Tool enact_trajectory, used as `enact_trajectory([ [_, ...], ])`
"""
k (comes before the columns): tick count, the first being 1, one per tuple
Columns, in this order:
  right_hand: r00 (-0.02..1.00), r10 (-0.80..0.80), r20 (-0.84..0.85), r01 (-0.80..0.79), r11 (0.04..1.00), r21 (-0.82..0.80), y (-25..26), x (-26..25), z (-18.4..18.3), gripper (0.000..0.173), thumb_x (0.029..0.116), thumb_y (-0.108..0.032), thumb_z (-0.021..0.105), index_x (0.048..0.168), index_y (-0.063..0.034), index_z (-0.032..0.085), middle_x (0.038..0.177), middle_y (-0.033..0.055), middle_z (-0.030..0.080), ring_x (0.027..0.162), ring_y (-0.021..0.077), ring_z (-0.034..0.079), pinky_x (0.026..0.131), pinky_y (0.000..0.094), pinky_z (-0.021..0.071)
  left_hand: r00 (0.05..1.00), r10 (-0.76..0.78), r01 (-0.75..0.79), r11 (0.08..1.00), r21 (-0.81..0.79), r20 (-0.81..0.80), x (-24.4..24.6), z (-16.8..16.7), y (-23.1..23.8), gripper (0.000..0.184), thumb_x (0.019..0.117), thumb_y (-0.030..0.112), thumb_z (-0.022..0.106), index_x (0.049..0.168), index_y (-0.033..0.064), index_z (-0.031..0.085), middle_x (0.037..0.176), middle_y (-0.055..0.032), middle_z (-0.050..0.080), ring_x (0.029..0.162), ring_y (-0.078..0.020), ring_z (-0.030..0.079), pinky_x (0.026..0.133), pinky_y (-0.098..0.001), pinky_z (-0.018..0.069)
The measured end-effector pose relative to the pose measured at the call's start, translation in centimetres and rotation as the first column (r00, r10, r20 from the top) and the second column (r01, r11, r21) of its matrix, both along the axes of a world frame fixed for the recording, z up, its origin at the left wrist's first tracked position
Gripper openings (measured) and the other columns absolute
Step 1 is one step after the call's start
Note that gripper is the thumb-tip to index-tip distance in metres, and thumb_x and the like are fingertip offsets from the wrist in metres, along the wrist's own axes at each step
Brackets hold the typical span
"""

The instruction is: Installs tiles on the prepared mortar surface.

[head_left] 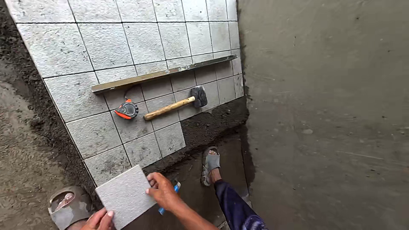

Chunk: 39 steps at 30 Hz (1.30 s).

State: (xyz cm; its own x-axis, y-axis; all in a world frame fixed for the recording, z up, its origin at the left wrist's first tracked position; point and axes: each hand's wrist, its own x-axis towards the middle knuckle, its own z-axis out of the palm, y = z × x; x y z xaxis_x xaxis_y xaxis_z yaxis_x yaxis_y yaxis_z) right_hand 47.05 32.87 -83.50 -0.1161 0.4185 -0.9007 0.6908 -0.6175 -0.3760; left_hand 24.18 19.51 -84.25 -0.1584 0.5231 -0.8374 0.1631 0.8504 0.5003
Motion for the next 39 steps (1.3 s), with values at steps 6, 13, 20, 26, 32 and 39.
enact_trajectory([
  [6, 0.969, -0.125, 0.214, 0.107, 0.99, 0.096, 6.7, 22.1, -1.8, 0.035, 0.0945, -0.014, 0.071, 0.127, -0.0051, 0.064, 0.114, 0.0155, 0.068, 0.101, 0.0272, 0.068, 0.093, 0.0469, 0.0559, 0.965, -0.26, 0.26, 0.966, -0.01, -0.035, 21.6, -3.0, 12.9, 0.02, 0.1006, 0.021, 0.064, 0.106, 0.0072, 0.077, 0.092, -0.007, 0.076, 0.079, -0.0192, 0.073, 0.079, -0.0446, 0.0618],
  [13, 0.979, -0.106, 0.177, 0.069, 0.976, 0.205, 14.7, 31.5, -8.9, 0.032, 0.0934, -0.01, 0.071, 0.124, -0.0038, 0.065, 0.109, 0.0179, 0.069, 0.1, 0.0335, 0.068, 0.09, 0.0564, 0.0543, 0.934, -0.293, 0.298, 0.955, -0.011, -0.205, 32.4, -9.1, 20.5, 0.026, 0.103, 0.025, 0.061, 0.087, 0.0091, 0.074, 0.076, -0.006, 0.072, 0.07, -0.021, 0.07, 0.072, -0.0483, 0.0581],
  [20, 0.986, -0.053, 0.159, 0.013, 0.969, 0.245, 18.3, 32.7, -12.8, 0.028, 0.095, -0.009, 0.068, 0.122, -0.0039, 0.066, 0.111, 0.0173, 0.068, 0.103, 0.0324, 0.066, 0.092, 0.0545, 0.0528, 0.93, -0.251, 0.254, 0.967, -0.026, -0.267, 34.7, -11.9, 23.3, 0.025, 0.1032, 0.026, 0.062, 0.091, 0.0081, 0.074, 0.079, -0.0076, 0.074, 0.07, -0.0217, 0.072, 0.071, -0.0487, 0.0592],
  [26, 0.97, -0.023, 0.24, -0.05, 0.955, 0.292, 19.4, 31.8, -13.2, 0.027, 0.0955, -0.01, 0.067, 0.122, -0.004, 0.066, 0.113, 0.017, 0.068, 0.106, 0.0335, 0.066, 0.094, 0.0555, 0.0516, 0.944, -0.185, 0.194, 0.981, 0.006, -0.275, 35.0, -13.7, 24.2, 0.022, 0.1014, 0.024, 0.064, 0.09, 0.0078, 0.074, 0.076, -0.0065, 0.074, 0.068, -0.0197, 0.073, 0.07, -0.046, 0.0613],
  [32, 0.954, -0.055, 0.296, -0.052, 0.938, 0.342, 18.7, 31.4, -13.3, 0.027, 0.0955, -0.008, 0.067, 0.121, -0.0029, 0.066, 0.113, 0.0183, 0.068, 0.104, 0.0354, 0.067, 0.092, 0.0572, 0.0518, 0.928, -0.192, 0.203, 0.979, 0.0, -0.318, 35.2, -13.8, 24.7, 0.022, 0.1003, 0.024, 0.065, 0.088, 0.0084, 0.075, 0.078, -0.0076, 0.074, 0.07, -0.0219, 0.072, 0.072, -0.0484, 0.0595],
  [39, 0.945, -0.061, 0.322, -0.071, 0.921, 0.382, 18.1, 31.3, -13.2, 0.021, 0.0932, -0.01, 0.07, 0.114, -0.0048, 0.068, 0.1, 0.0158, 0.069, 0.092, 0.033, 0.068, 0.08, 0.0551, 0.0534, 0.922, -0.221, 0.215, 0.975, -0.054, -0.317, 35.1, -13.9, 25.1, 0.023, 0.099, 0.027, 0.065, 0.087, 0.0092, 0.074, 0.08, -0.008, 0.074, 0.074, -0.0236, 0.073, 0.074, -0.0505, 0.0592],
])
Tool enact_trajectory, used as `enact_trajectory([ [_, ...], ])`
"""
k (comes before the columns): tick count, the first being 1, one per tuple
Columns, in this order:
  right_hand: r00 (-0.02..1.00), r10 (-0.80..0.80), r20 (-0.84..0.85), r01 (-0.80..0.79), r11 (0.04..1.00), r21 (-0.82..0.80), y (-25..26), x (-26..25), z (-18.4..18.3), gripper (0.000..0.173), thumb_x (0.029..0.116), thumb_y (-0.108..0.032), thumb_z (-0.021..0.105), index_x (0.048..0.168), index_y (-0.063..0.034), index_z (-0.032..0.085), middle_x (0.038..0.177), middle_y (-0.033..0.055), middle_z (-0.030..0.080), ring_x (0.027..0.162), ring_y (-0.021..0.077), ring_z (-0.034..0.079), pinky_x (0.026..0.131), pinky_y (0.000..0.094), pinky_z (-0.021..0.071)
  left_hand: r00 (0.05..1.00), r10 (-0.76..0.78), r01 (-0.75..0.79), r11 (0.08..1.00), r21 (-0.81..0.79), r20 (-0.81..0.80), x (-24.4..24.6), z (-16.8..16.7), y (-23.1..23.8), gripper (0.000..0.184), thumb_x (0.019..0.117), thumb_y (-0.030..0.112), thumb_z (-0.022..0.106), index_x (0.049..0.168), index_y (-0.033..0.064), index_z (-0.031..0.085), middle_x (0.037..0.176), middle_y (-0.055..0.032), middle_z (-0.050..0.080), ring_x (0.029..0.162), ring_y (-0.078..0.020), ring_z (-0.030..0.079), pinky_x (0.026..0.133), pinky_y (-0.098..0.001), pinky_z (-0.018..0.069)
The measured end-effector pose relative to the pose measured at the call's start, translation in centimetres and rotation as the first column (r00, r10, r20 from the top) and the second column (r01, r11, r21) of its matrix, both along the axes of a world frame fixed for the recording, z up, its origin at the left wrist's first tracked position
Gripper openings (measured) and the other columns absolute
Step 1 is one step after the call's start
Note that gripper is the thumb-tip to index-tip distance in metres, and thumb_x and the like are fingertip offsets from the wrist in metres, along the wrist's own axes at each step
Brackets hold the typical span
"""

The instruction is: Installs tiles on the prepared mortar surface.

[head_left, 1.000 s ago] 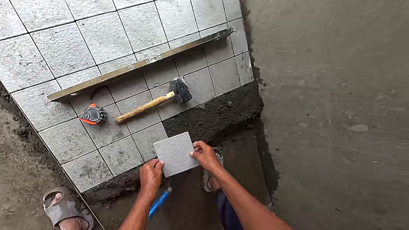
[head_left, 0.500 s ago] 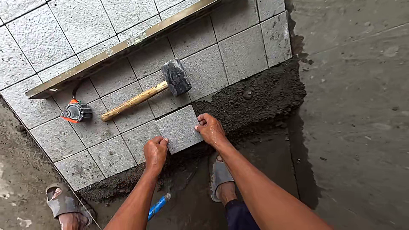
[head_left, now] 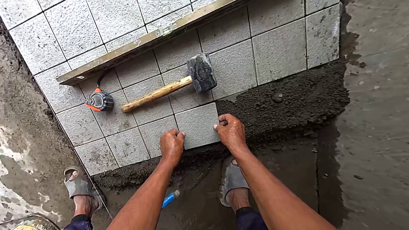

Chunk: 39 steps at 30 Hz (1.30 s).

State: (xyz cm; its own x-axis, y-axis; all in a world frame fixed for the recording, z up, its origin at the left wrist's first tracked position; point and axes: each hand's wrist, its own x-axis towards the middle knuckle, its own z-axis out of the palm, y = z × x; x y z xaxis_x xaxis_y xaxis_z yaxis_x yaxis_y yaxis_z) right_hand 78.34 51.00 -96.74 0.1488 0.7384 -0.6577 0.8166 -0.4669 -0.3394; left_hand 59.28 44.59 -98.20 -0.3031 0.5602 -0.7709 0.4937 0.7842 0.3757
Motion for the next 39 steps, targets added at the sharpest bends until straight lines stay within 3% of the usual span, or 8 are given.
enact_trajectory([
  [3, 0.999, -0.04, 0.019, 0.04, 0.999, -0.034, 0.5, -0.6, 0.1, 0.024, 0.0933, -0.007, 0.07, 0.117, -0.0031, 0.069, 0.108, 0.0184, 0.07, 0.102, 0.0366, 0.066, 0.09, 0.059, 0.0511, 1.0, -0.017, 0.017, 1.0, 0.005, -0.006, -0.2, -0.1, -0.1, 0.024, 0.0991, 0.027, 0.065, 0.085, 0.0094, 0.073, 0.079, -0.0076, 0.073, 0.073, -0.0239, 0.073, 0.073, -0.0507, 0.0592],
  [15, 0.996, -0.089, 0.008, 0.089, 0.996, -0.011, 0.8, -0.3, -0.1, 0.023, 0.0918, -0.007, 0.069, 0.114, -0.0047, 0.071, 0.107, 0.0159, 0.07, 0.101, 0.0342, 0.067, 0.089, 0.0575, 0.0529, 0.999, 0.034, -0.034, 0.999, -0.027, 0.012, 0.6, 0.6, 0.4, 0.023, 0.1005, 0.026, 0.065, 0.085, 0.0085, 0.07, 0.072, -0.0058, 0.073, 0.06, -0.0189, 0.071, 0.062, -0.0422, 0.0598],
  [23, 0.987, -0.151, 0.05, 0.149, 0.988, 0.032, 0.3, -1.1, -0.3, 0.019, 0.0918, -0.007, 0.068, 0.111, -0.0043, 0.072, 0.108, 0.0167, 0.071, 0.101, 0.0355, 0.068, 0.088, 0.0578, 0.0531, 0.998, 0.059, -0.058, 0.997, -0.059, 0.01, 0.7, 0.1, 0.4, 0.025, 0.0991, 0.026, 0.067, 0.082, 0.0082, 0.07, 0.071, -0.0062, 0.073, 0.059, -0.0189, 0.072, 0.062, -0.0418, 0.0614],
  [26, 0.988, -0.14, 0.06, 0.126, 0.972, 0.198, -1.9, -1.5, -0.2, 0.026, 0.0949, -0.011, 0.069, 0.119, -0.0036, 0.07, 0.115, 0.0192, 0.067, 0.108, 0.0367, 0.066, 0.093, 0.0549, 0.0544, 0.994, -0.11, 0.11, 0.992, -0.063, -0.006, -1.0, 0.9, 1.7, 0.026, 0.0991, 0.029, 0.065, 0.088, 0.0077, 0.073, 0.079, -0.0096, 0.074, 0.071, -0.0251, 0.073, 0.072, -0.051, 0.0598],
  [29, 0.993, -0.113, 0.043, 0.092, 0.937, 0.338, -4.9, -2.0, 0.1, 0.033, 0.0964, -0.014, 0.066, 0.128, -0.0033, 0.067, 0.127, 0.0231, 0.061, 0.121, 0.0396, 0.059, 0.103, 0.0536, 0.0495, 0.958, -0.212, 0.241, 0.96, 0.141, -0.195, -6.0, 4.0, 5.5, 0.026, 0.0991, 0.023, 0.063, 0.117, 0.0047, 0.071, 0.106, -0.0172, 0.073, 0.099, -0.0348, 0.07, 0.089, -0.0595, 0.0547],
  [33, 1.0, -0.02, 0.014, 0.014, 0.938, 0.348, -8.0, -3.9, -0.5, 0.049, 0.0946, -0.021, 0.068, 0.141, -0.0063, 0.06, 0.153, 0.0233, 0.045, 0.142, 0.0399, 0.043, 0.115, 0.0529, 0.0392, 0.808, -0.407, 0.521, 0.831, 0.196, -0.426, -11.2, 4.4, 10.2, 0.062, 0.0853, 0.01, 0.071, 0.145, 0.0031, 0.052, 0.139, -0.0272, 0.052, 0.131, -0.0477, 0.048, 0.1, -0.0627, 0.0455],
  [36, 0.997, 0.049, 0.053, -0.063, 0.95, 0.307, -8.3, -5.6, -1.6, 0.063, 0.0915, -0.028, 0.071, 0.149, -0.0092, 0.052, 0.163, 0.0247, 0.03, 0.152, 0.0423, 0.027, 0.122, 0.057, 0.0285, 0.632, -0.632, 0.731, 0.679, 0.073, -0.449, -11.8, 2.2, 12.4, 0.074, 0.0786, 0.007, 0.075, 0.148, 0.0053, 0.048, 0.137, -0.0285, 0.054, 0.129, -0.0503, 0.049, 0.095, -0.0654, 0.0458],
  [39, 0.994, 0.044, 0.104, -0.076, 0.944, 0.32, -8.8, -6.4, -2.5, 0.066, 0.0911, -0.026, 0.072, 0.151, -0.0105, 0.049, 0.167, 0.0238, 0.023, 0.155, 0.0419, 0.021, 0.123, 0.0592, 0.0237, 0.583, -0.701, 0.78, 0.624, 0.043, -0.41, -11.0, 1.3, 13.3, 0.052, 0.0793, 0.01, 0.074, 0.129, 0.0063, 0.059, 0.122, -0.0239, 0.06, 0.115, -0.0448, 0.06, 0.085, -0.0615, 0.0515],
])
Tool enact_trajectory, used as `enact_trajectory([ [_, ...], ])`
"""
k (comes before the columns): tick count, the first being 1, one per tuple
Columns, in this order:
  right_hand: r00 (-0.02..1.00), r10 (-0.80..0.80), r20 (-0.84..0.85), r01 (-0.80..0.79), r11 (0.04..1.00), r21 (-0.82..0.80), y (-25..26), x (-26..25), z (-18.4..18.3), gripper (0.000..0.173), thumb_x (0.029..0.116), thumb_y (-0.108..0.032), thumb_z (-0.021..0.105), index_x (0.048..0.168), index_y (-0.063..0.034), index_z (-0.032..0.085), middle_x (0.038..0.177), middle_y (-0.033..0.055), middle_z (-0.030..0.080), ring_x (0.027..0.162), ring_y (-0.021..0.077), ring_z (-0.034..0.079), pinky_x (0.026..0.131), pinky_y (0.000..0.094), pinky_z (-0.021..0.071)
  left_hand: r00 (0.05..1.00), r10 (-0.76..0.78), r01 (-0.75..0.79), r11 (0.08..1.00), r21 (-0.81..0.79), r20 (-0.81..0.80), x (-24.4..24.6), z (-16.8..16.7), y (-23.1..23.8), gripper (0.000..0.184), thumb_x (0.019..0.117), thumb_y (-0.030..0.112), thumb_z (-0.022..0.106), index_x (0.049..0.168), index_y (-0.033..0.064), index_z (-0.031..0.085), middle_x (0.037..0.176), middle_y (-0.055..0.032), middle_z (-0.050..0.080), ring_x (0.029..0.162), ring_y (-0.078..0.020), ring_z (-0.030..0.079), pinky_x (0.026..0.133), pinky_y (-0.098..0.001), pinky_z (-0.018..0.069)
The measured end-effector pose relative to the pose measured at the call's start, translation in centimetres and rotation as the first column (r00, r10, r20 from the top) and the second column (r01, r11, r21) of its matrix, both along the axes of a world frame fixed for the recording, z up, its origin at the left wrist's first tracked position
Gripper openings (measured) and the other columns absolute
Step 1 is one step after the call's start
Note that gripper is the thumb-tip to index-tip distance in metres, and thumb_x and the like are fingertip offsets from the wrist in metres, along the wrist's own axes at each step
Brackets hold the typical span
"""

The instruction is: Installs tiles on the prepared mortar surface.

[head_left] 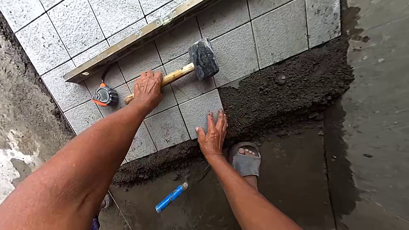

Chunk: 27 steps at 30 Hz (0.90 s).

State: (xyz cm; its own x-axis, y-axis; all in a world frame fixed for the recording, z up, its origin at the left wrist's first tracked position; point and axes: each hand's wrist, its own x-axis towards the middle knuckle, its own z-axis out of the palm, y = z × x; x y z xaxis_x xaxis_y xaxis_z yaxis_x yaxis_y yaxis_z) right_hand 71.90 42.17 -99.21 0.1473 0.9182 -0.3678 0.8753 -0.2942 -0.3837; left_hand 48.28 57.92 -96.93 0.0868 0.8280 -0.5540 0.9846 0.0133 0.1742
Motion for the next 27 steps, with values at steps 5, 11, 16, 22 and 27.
enact_trajectory([
  [5, 0.998, -0.054, -0.008, 0.055, 0.998, 0.023, -0.3, -0.4, -0.2, 0.078, 0.0899, -0.025, 0.074, 0.155, -0.0013, 0.039, 0.167, 0.0216, 0.024, 0.156, 0.0387, 0.02, 0.124, 0.0583, 0.0207, 0.972, 0.091, -0.083, 0.996, -0.046, 0.216, -1.2, 4.4, -2.8, 0.022, 0.0894, 0.019, 0.057, 0.106, 0.0052, 0.063, 0.083, -0.0178, 0.065, 0.081, -0.039, 0.067, 0.065, -0.0603, 0.0504],
  [11, 0.986, -0.158, -0.06, 0.16, 0.987, 0.024, -0.3, -0.9, 0.4, 0.093, 0.0863, -0.022, 0.079, 0.158, 0.0056, 0.026, 0.165, 0.0254, 0.026, 0.154, 0.0416, 0.026, 0.124, 0.0592, 0.0223, 0.823, 0.356, -0.221, 0.919, -0.327, 0.443, 1.2, 9.6, -15.2, 0.066, 0.0972, 0.075, 0.035, 0.095, 0.0157, 0.063, 0.062, 0.0019, 0.051, 0.054, -0.015, 0.054, 0.052, -0.0386, 0.0472],
  [16, 0.99, -0.139, 0.017, 0.137, 0.986, 0.093, -1.0, -1.1, -1.1, 0.073, 0.0893, -0.02, 0.066, 0.152, 0.0069, 0.04, 0.158, 0.0252, 0.04, 0.148, 0.0408, 0.037, 0.122, 0.057, 0.0265, 0.849, 0.318, -0.216, 0.938, -0.271, 0.423, 3.3, 6.8, -19.0, 0.073, 0.0999, 0.075, 0.02, 0.092, 0.0152, 0.061, 0.059, 0.0011, 0.05, 0.053, -0.0173, 0.055, 0.05, -0.0405, 0.0478],
  [22, 0.985, -0.167, -0.037, 0.167, 0.986, 0.009, -0.4, -0.8, -0.7, 0.092, 0.0884, -0.026, 0.077, 0.16, 0.0021, 0.026, 0.166, 0.0212, 0.027, 0.154, 0.0358, 0.027, 0.126, 0.0526, 0.0204, 0.898, 0.325, -0.22, 0.915, -0.337, 0.296, 4.2, 4.9, -18.7, 0.076, 0.0986, 0.077, 0.017, 0.093, 0.0145, 0.061, 0.063, -0.002, 0.054, 0.06, -0.0211, 0.06, 0.056, -0.0446, 0.0505],
  [27, 0.985, -0.168, -0.047, 0.168, 0.986, -0.018, -0.6, -0.8, -0.4, 0.093, 0.0882, -0.025, 0.078, 0.16, 0.001, 0.025, 0.167, 0.0199, 0.026, 0.155, 0.0352, 0.026, 0.126, 0.054, 0.0198, 0.909, 0.33, -0.213, 0.894, -0.395, 0.256, 4.1, 4.3, -18.7, 0.075, 0.0997, 0.075, 0.016, 0.096, 0.0148, 0.06, 0.065, -0.003, 0.056, 0.063, -0.0227, 0.062, 0.058, -0.0459, 0.0515],
])
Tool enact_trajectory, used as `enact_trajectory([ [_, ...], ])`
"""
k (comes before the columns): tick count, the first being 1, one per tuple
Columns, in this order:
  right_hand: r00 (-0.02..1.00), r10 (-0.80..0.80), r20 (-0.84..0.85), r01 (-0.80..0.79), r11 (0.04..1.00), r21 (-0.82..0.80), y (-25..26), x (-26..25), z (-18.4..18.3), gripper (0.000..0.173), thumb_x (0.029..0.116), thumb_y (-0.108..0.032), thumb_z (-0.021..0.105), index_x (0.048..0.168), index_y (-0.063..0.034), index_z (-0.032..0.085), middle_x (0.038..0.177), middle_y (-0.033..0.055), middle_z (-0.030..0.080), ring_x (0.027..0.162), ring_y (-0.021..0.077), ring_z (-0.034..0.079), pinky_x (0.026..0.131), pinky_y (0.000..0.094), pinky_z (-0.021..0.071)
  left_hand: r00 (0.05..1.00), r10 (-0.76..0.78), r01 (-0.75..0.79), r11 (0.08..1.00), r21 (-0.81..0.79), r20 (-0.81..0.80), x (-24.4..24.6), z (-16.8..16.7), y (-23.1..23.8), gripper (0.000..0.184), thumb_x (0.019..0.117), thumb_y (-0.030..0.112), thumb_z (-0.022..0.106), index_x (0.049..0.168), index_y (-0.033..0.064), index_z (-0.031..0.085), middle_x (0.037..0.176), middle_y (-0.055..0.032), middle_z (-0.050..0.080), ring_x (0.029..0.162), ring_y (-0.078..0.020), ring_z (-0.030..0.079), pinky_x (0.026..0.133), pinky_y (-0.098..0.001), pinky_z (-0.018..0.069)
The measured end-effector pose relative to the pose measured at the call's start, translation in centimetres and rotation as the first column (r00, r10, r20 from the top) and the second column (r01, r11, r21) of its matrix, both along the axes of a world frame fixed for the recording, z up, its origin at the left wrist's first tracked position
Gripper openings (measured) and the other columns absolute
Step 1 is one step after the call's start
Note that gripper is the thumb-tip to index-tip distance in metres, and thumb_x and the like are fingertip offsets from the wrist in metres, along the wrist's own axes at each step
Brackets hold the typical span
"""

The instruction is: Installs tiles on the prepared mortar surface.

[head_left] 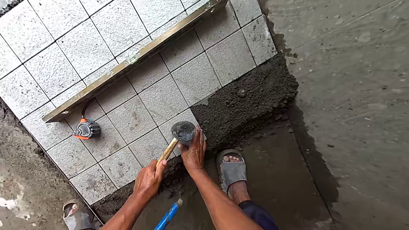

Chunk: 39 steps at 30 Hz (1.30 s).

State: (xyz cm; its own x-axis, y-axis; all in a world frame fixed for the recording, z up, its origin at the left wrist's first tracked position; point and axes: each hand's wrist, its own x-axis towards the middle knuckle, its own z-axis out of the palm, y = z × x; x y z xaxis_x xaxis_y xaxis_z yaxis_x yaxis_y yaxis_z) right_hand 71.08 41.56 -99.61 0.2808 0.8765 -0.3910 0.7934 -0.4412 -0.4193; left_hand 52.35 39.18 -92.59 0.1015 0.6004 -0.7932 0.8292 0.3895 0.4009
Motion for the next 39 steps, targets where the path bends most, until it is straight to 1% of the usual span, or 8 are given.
enact_trajectory([
  [4, 0.999, 0.031, 0.033, -0.031, 1.0, -0.004, 0.0, 0.0, -0.4, 0.084, 0.0914, -0.022, 0.072, 0.158, 0.0042, 0.028, 0.166, 0.0221, 0.028, 0.155, 0.0366, 0.025, 0.125, 0.0555, 0.0191, 0.999, -0.006, 0.004, 0.998, 0.066, 0.041, -0.8, 0.0, -0.7, 0.073, 0.1004, 0.074, 0.018, 0.094, 0.0149, 0.061, 0.061, -0.001, 0.053, 0.057, -0.02, 0.059, 0.053, -0.0431, 0.0502],
  [7, 1.0, 0.007, 0.01, -0.007, 1.0, 0.017, -0.3, 0.1, -0.6, 0.095, 0.0871, -0.021, 0.077, 0.161, 0.001, 0.021, 0.167, 0.0215, 0.025, 0.155, 0.0347, 0.025, 0.126, 0.0531, 0.0171, 1.0, -0.016, 0.017, 0.999, -0.049, 0.021, -1.3, -0.3, -0.7, 0.072, 0.1011, 0.073, 0.018, 0.098, 0.0145, 0.061, 0.066, -0.0038, 0.056, 0.064, -0.0229, 0.062, 0.06, -0.0463, 0.0515],
  [11, 1.0, 0.009, 0.022, -0.009, 1.0, 0.005, 0.0, 0.1, -0.8, 0.096, 0.086, -0.02, 0.077, 0.161, 0.0021, 0.021, 0.167, 0.0221, 0.024, 0.155, 0.0364, 0.025, 0.126, 0.0544, 0.0172, 0.998, 0.006, -0.007, 1.0, 0.029, 0.058, -1.5, -0.2, -1.1, 0.072, 0.1014, 0.073, 0.019, 0.095, 0.0133, 0.06, 0.062, -0.0022, 0.053, 0.058, -0.0205, 0.059, 0.055, -0.0433, 0.0505],
  [21, 0.999, 0.051, -0.012, -0.051, 0.999, -0.006, -0.3, 0.8, -0.5, 0.098, 0.091, -0.032, 0.075, 0.162, 0.0004, 0.016, 0.168, 0.0226, 0.02, 0.156, 0.0366, 0.022, 0.126, 0.0551, 0.0158, 0.999, 0.019, -0.017, 0.999, -0.042, 0.047, -2.1, -1.0, -0.7, 0.069, 0.1028, 0.07, 0.021, 0.096, 0.0132, 0.059, 0.065, -0.0045, 0.053, 0.06, -0.0234, 0.059, 0.057, -0.0467, 0.0496],
  [25, 0.995, 0.097, -0.016, -0.096, 0.995, 0.031, -0.6, 2.5, -0.2, 0.087, 0.0925, -0.02, 0.073, 0.161, 0.0021, 0.023, 0.166, 0.0227, 0.027, 0.154, 0.0366, 0.027, 0.126, 0.0542, 0.0188, 0.998, 0.042, -0.041, 0.999, -0.017, 0.048, -2.0, 0.2, -0.1, 0.067, 0.1033, 0.069, 0.021, 0.095, 0.0141, 0.059, 0.065, -0.0037, 0.052, 0.06, -0.022, 0.057, 0.057, -0.0453, 0.048],
  [31, 0.996, 0.087, -0.017, -0.086, 0.996, 0.013, -1.4, 3.1, -0.8, 0.085, 0.0956, -0.026, 0.069, 0.16, 0.0031, 0.022, 0.168, 0.0221, 0.023, 0.157, 0.0374, 0.02, 0.126, 0.0545, 0.0164, 0.994, 0.036, -0.053, 0.984, 0.171, 0.1, -1.5, 0.3, -0.7, 0.066, 0.1034, 0.069, 0.022, 0.09, 0.0147, 0.057, 0.057, 0.0005, 0.047, 0.049, -0.0174, 0.051, 0.046, -0.0391, 0.0439],
  [35, 0.994, 0.104, -0.016, -0.103, 0.993, 0.051, -1.6, 3.1, -0.9, 0.084, 0.0951, -0.025, 0.07, 0.16, 0.003, 0.024, 0.167, 0.022, 0.024, 0.157, 0.0366, 0.02, 0.126, 0.054, 0.0173, 1.0, -0.005, 0.005, 0.999, 0.047, 0.0, -1.4, -0.5, -1.2, 0.068, 0.1025, 0.071, 0.021, 0.093, 0.014, 0.058, 0.061, -0.0028, 0.05, 0.056, -0.0224, 0.056, 0.052, -0.0448, 0.0471],
  [39, 0.994, 0.11, -0.008, -0.109, 0.992, 0.062, -1.8, 3.1, -1.4, 0.082, 0.0957, -0.025, 0.067, 0.16, 0.0031, 0.024, 0.168, 0.0216, 0.024, 0.156, 0.037, 0.021, 0.126, 0.0547, 0.0185, 1.0, 0.004, -0.005, 0.995, 0.098, 0.009, -0.7, 0.0, -2.2, 0.07, 0.101, 0.073, 0.02, 0.091, 0.0148, 0.058, 0.058, -0.0004, 0.049, 0.052, -0.0196, 0.055, 0.049, -0.0421, 0.0464],
])
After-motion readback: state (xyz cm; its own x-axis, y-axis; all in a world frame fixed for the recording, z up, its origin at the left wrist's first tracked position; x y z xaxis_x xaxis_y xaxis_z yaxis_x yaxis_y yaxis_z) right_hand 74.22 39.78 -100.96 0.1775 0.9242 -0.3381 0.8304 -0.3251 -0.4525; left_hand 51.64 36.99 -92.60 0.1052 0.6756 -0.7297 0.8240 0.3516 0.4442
